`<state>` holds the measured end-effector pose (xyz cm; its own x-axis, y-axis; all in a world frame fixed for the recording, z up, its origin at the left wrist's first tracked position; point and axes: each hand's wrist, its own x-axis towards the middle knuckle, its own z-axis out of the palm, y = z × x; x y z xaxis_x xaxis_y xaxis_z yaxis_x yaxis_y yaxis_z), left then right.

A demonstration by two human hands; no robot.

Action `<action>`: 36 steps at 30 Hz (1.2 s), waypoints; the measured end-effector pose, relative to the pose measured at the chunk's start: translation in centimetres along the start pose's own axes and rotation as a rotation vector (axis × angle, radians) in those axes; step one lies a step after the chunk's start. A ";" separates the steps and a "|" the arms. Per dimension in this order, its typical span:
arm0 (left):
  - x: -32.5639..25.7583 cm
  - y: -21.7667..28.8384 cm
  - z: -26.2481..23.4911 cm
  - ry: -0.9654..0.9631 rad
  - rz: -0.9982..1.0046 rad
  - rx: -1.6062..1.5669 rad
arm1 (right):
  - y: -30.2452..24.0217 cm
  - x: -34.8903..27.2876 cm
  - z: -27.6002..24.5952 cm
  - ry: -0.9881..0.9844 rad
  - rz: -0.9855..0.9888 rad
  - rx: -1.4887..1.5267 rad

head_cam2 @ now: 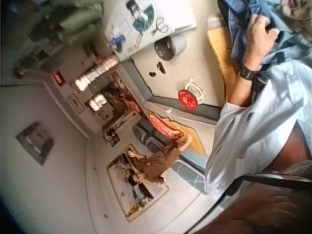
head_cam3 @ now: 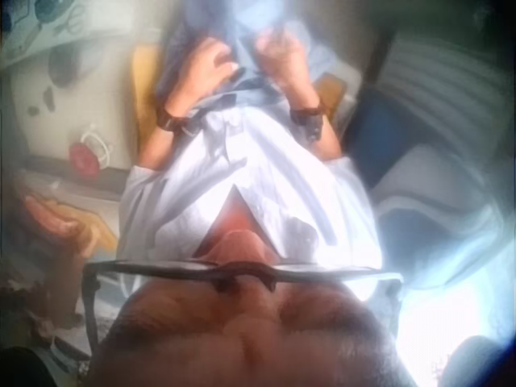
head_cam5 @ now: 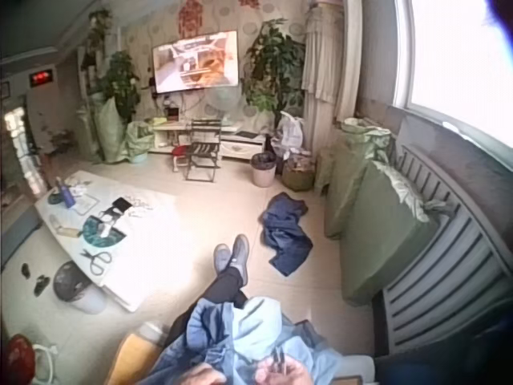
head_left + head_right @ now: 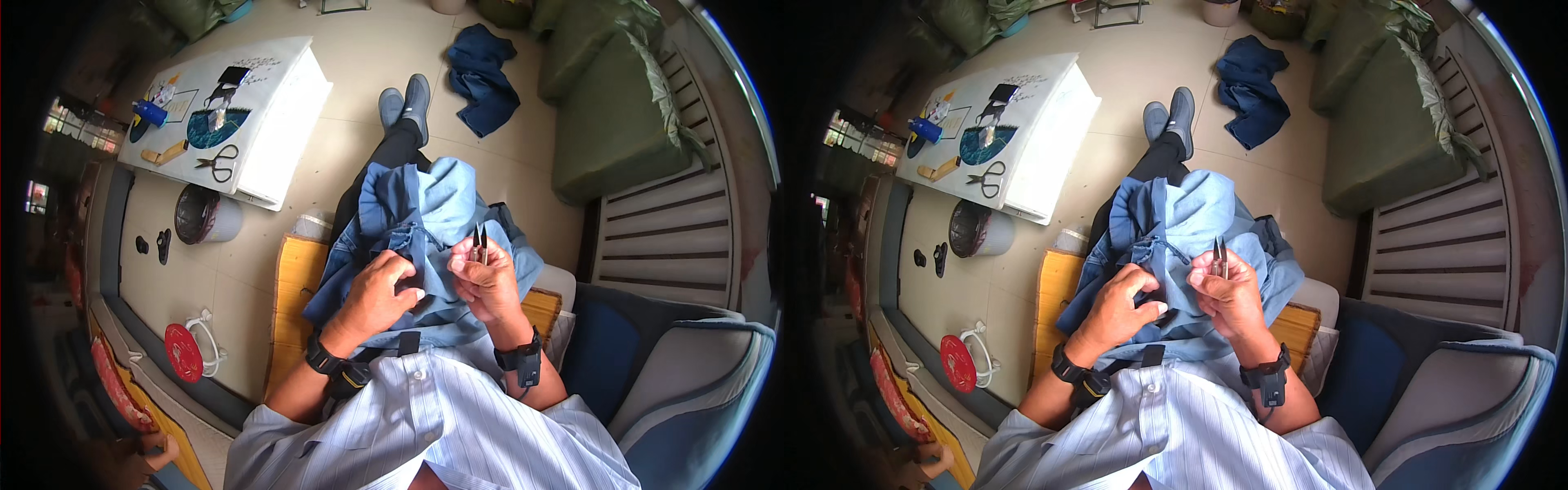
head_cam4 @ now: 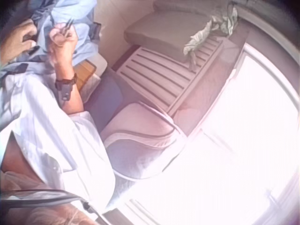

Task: The person sits and uses small scissors to cut threads and fabric from a blue garment held in their lap. They repeatedly adjust the fabric and snip at seams and edges.

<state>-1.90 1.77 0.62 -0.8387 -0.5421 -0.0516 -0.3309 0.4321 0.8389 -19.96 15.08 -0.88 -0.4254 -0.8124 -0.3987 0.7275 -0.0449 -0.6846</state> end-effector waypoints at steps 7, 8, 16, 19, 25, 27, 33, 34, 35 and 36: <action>-0.2 -0.8 -0.4 0.037 -0.046 -0.125 | -1.6 -0.8 -0.1 -0.066 -0.008 0.069; -0.2 -0.8 -0.4 0.059 -0.076 -0.168 | -2.0 -0.9 -0.2 -0.056 -0.027 0.069; 5.5 -0.4 -1.6 0.372 0.156 0.129 | -2.8 2.5 -8.2 0.233 -0.308 -0.707; 8.0 -0.1 -1.8 0.243 0.092 0.247 | -1.9 5.0 -10.6 0.303 -0.160 -0.932; 13.2 -1.5 -0.3 -0.185 -0.244 0.377 | 1.4 8.3 -13.6 0.211 -0.029 -0.957; 13.5 -5.8 1.2 -0.231 -0.200 0.297 | 1.8 8.5 -13.8 0.211 0.030 -0.791; 11.9 -6.7 -2.0 0.111 -0.173 -0.636 | -1.2 6.5 -10.9 0.244 0.018 -0.701; 11.4 -5.8 -3.2 0.183 -0.140 -0.685 | -2.2 5.6 -9.7 0.206 0.039 -0.707; 10.6 -5.0 -4.2 0.255 -0.106 -0.733 | -2.7 5.1 -8.9 0.168 0.060 -0.714; 9.6 -4.0 -5.3 0.331 -0.067 -0.778 | -3.0 4.6 -8.3 0.099 0.033 -0.780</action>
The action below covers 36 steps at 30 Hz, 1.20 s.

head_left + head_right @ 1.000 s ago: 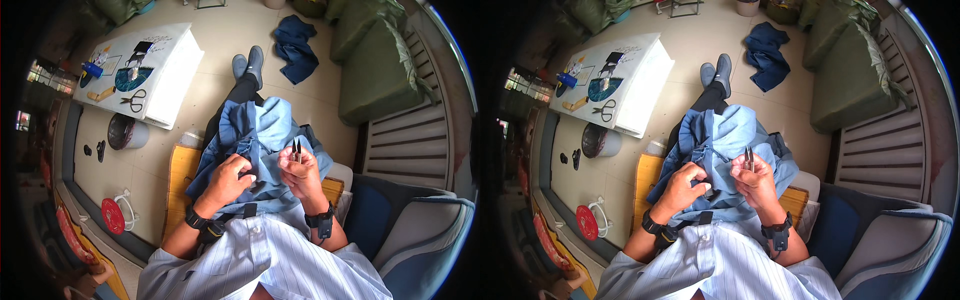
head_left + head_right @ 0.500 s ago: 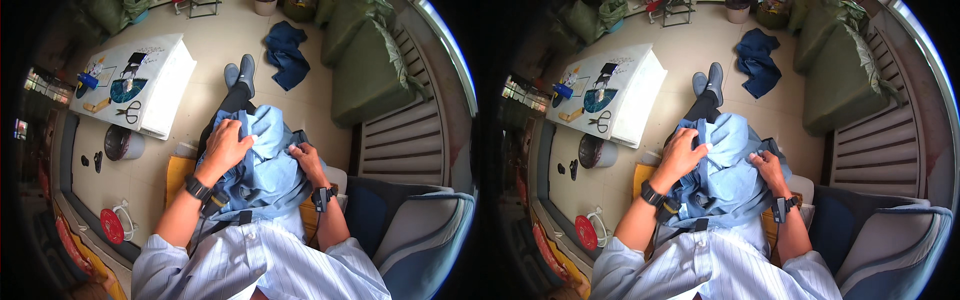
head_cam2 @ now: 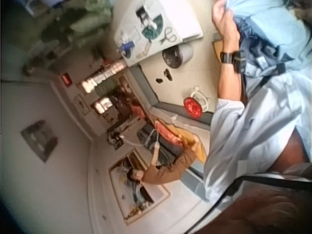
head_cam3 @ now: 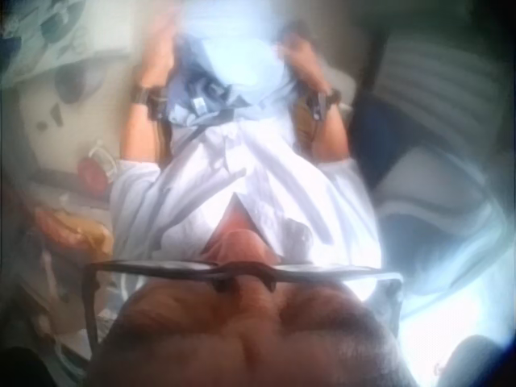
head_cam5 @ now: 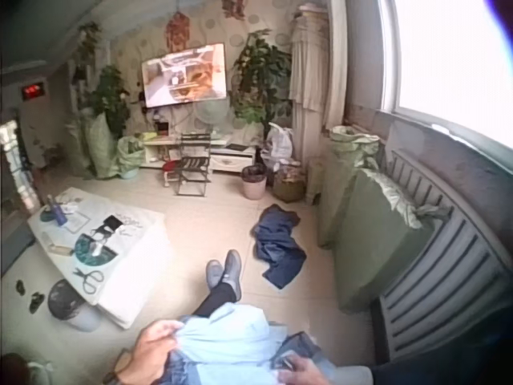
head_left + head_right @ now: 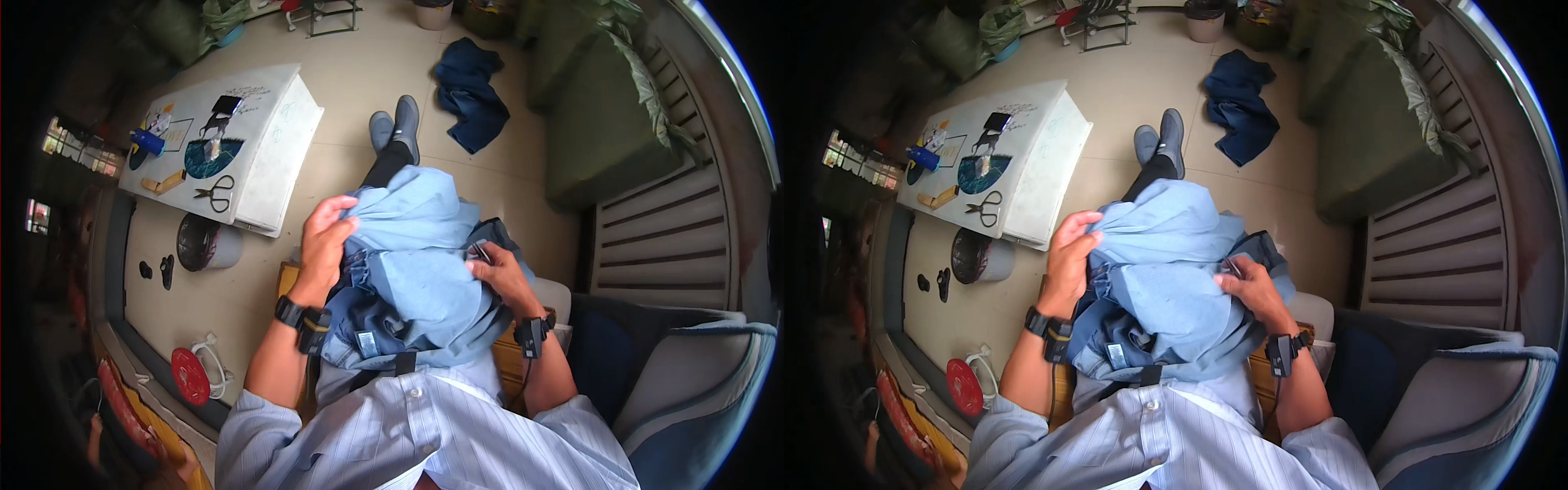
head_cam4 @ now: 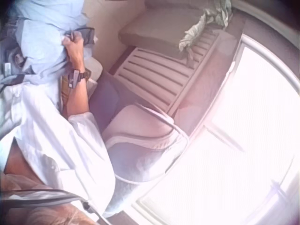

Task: The person sits and uses small scissors to cut threads and fabric from a blue garment held in their lap. They repeatedly adjust the fabric and snip at seams and edges.

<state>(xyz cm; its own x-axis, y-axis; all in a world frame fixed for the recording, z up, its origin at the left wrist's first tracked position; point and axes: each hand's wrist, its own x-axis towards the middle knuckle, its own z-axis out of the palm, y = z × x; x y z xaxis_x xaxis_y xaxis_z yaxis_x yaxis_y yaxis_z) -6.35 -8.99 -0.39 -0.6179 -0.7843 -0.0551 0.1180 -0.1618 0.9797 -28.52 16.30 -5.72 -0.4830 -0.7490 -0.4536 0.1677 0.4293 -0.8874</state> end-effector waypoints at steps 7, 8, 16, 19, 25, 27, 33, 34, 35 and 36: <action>-6.6 3.1 -4.1 0.277 0.092 -0.051 | 1.1 -1.8 1.6 -0.201 -0.128 -0.291; -7.6 2.7 -4.7 0.292 0.062 -0.017 | 1.5 -2.2 2.0 -0.202 -0.152 -0.288; -9.7 -1.0 -8.9 0.168 -0.190 0.679 | 0.9 -1.5 3.3 0.100 -0.433 -0.445; -9.4 2.1 -5.0 0.148 0.384 1.213 | 4.5 0.8 2.9 0.030 -0.494 -0.348; -10.4 4.5 0.0 -0.350 0.499 1.091 | 2.4 -1.8 0.8 0.164 -0.393 -0.217; -10.4 3.1 -0.2 -0.431 0.510 1.090 | 1.9 -3.4 -0.7 0.207 -0.432 -0.233; -11.5 2.2 -1.3 -0.557 0.378 1.087 | -0.4 -11.2 -3.3 0.017 -0.249 -0.289; -11.5 2.2 -1.2 -0.521 0.365 1.073 | -1.0 -12.0 -3.1 -0.081 -0.210 -0.334; -11.4 2.2 -1.0 -0.485 0.352 1.060 | -1.7 -12.8 -2.6 -0.180 -0.171 -0.379; -11.3 2.1 -0.6 -0.452 0.344 1.044 | -2.0 -13.3 -2.1 -0.273 -0.133 -0.422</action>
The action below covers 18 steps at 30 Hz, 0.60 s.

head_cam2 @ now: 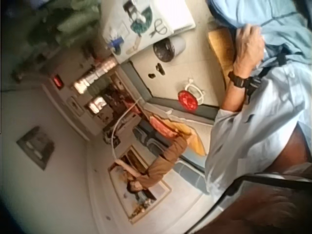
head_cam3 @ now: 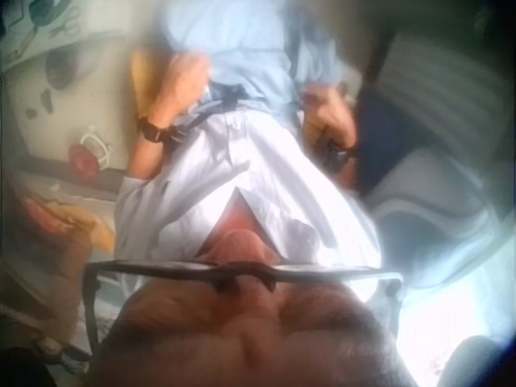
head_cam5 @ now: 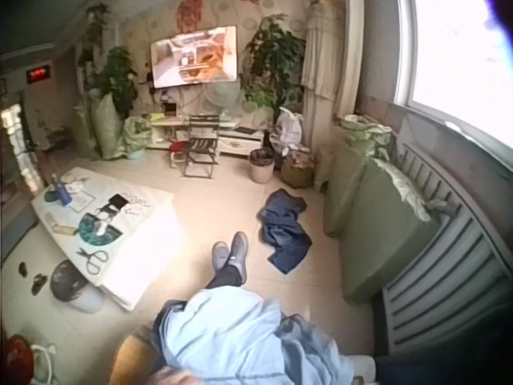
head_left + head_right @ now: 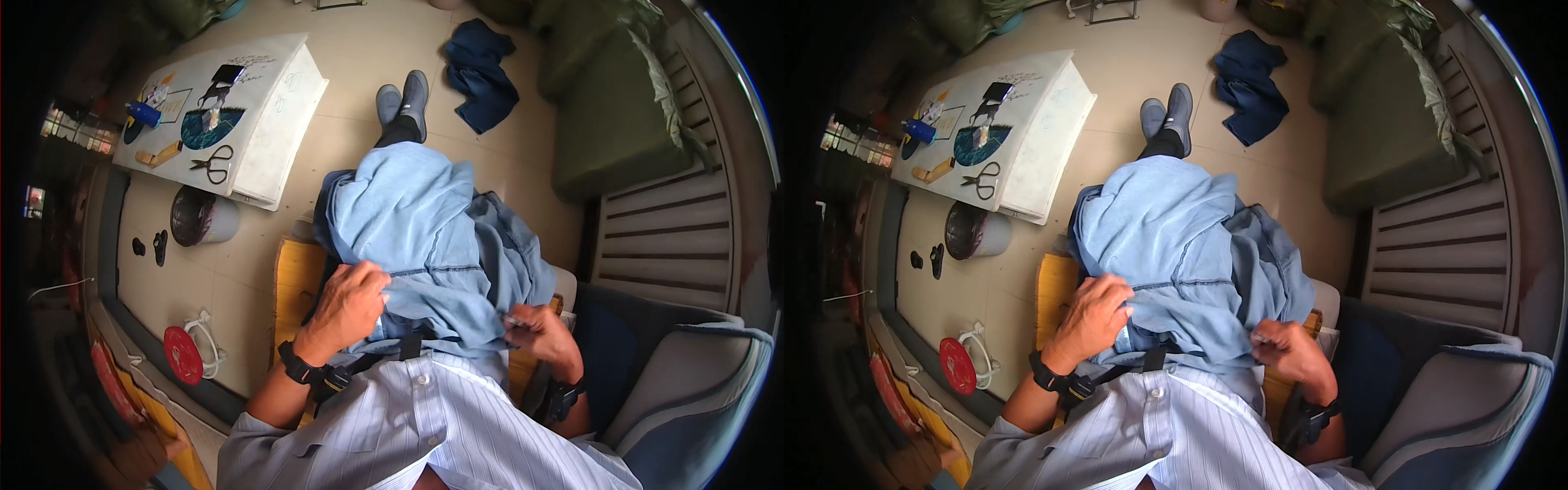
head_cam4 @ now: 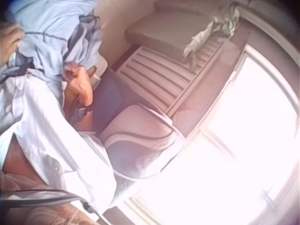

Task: The person sits and uses small scissors to cut threads and fabric from a blue garment held in their lap. They repeatedly adjust the fabric and snip at seams and edges.

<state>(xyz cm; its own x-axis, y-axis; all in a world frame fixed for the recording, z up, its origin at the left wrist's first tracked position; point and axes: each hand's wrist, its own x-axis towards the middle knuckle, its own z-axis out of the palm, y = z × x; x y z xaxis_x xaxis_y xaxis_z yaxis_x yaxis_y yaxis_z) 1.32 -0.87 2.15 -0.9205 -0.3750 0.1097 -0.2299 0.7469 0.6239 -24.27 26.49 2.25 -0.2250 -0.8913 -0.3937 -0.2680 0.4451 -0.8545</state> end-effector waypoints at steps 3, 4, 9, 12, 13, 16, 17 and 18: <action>1.5 -0.1 0.4 0.006 -0.172 -0.017 | 0.2 -0.1 1.6 -0.176 -0.033 0.059; 1.9 -0.9 0.7 -0.052 -0.204 -0.032 | 0.0 0.0 1.8 -0.205 -0.047 0.060; 5.0 0.2 0.4 -0.304 -0.213 0.221 | -0.6 0.8 1.9 -0.281 -0.053 0.101; 5.6 0.7 0.8 -0.289 -0.055 0.289 | 0.0 0.7 2.4 -0.315 -0.066 0.126; 5.5 0.7 1.2 -0.283 -0.048 0.282 | 0.1 0.7 2.6 -0.326 -0.074 0.132; 4.4 -0.7 2.5 -0.223 -0.049 0.301 | 0.4 0.9 3.0 -0.336 -0.097 0.136; 4.1 -1.2 2.6 -0.196 -0.054 0.315 | 0.6 0.9 3.1 -0.342 -0.099 0.141; 4.0 -1.4 2.4 -0.209 -0.096 0.329 | 0.8 0.9 3.2 -0.349 -0.101 0.145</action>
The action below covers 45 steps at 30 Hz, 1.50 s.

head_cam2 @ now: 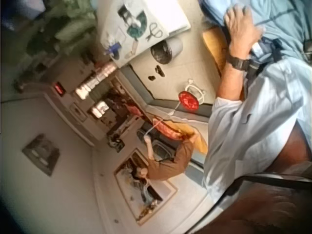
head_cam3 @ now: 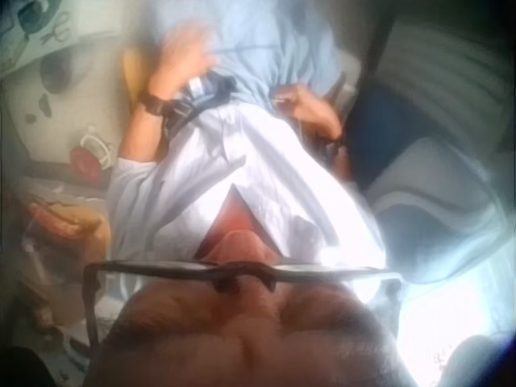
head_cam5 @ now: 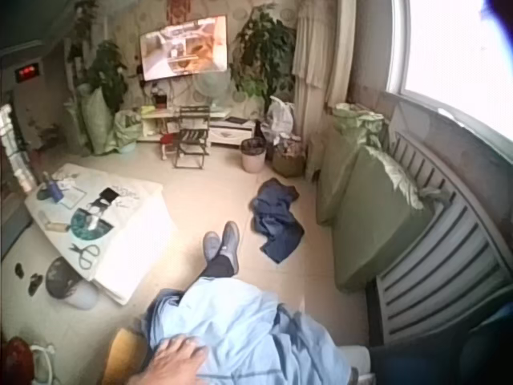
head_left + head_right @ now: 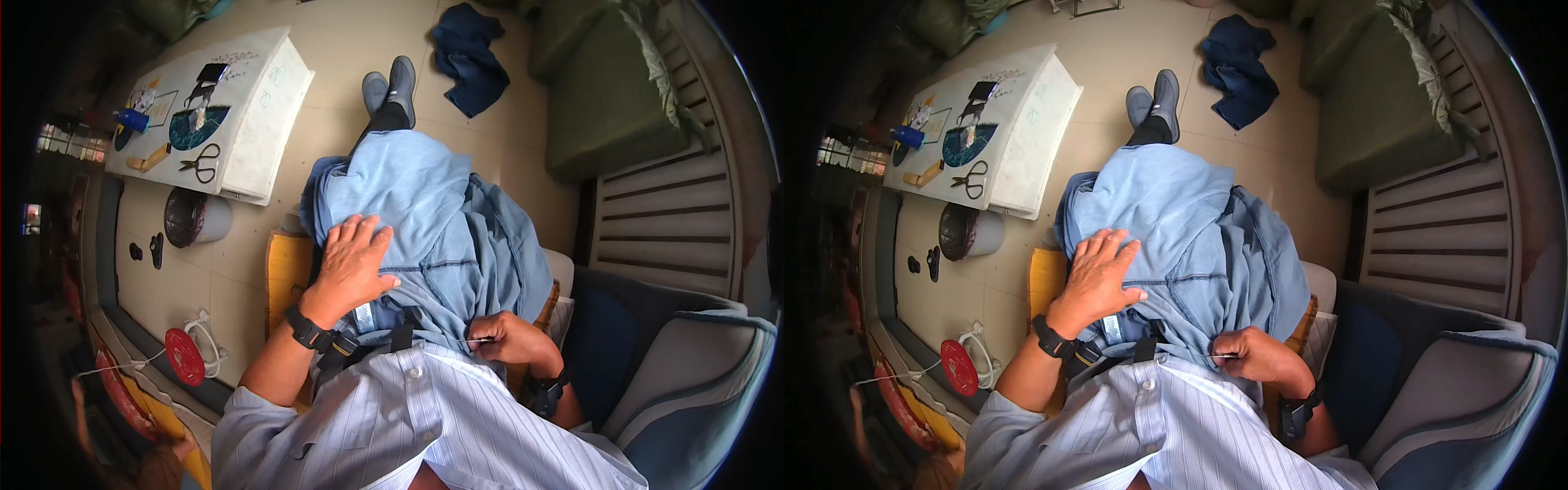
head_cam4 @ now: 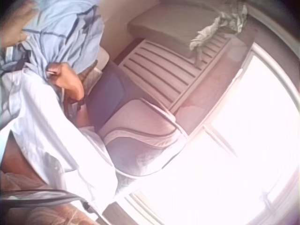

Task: The person sits and uses small scissors to cut threads and fabric from a blue garment held in their lap. They repeatedly adjust the fabric and snip at seams and edges.

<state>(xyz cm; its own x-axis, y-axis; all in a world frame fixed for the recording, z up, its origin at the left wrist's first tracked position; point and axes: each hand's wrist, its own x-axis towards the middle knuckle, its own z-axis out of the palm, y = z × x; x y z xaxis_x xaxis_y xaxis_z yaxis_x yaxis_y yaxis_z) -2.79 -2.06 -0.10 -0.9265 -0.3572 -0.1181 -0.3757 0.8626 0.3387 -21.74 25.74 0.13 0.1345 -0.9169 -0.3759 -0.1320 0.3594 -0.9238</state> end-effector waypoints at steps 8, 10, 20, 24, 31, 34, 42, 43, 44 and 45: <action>0.4 -0.2 -0.4 -0.016 0.040 -0.134 | 0.4 0.1 -0.3 -0.054 -0.005 0.072; 1.0 0.9 -0.3 -0.002 0.252 -0.126 | 0.4 0.0 -0.5 -0.061 -0.006 0.075; -2.5 -0.2 0.6 0.053 0.176 -0.161 | 0.9 0.2 -0.7 -0.065 -0.021 0.101; -4.6 -1.4 1.0 0.178 0.000 -0.130 | 0.4 0.2 -0.7 -0.072 0.003 0.083; -6.6 -2.4 2.1 0.324 -0.129 -0.237 | 0.3 0.3 -0.9 -0.073 0.033 0.068; -7.0 -2.8 2.6 0.374 -0.130 -0.270 | 0.6 0.0 -1.0 -0.060 0.017 0.075; -8.0 -3.3 3.4 0.435 -0.197 -0.445 | -0.7 -0.1 -2.5 0.220 0.106 0.427; -8.0 -3.4 3.4 0.438 -0.200 -0.462 | -1.7 0.4 -2.7 0.276 0.119 0.451; -7.8 -3.4 3.4 0.443 -0.204 -0.480 | -2.6 0.9 -3.0 0.331 0.131 0.475; -7.7 -3.4 3.4 0.449 -0.207 -0.495 | -3.1 1.7 -3.3 0.386 0.140 0.498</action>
<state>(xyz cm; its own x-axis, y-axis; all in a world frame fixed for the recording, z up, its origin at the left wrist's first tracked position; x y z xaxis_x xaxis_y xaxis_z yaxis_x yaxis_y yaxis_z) 5.56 -1.02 -3.51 -0.6992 -0.7020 0.1352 -0.3918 0.5345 0.7489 -24.31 22.45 2.61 -0.2264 -0.8184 -0.5281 0.3617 0.4328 -0.8257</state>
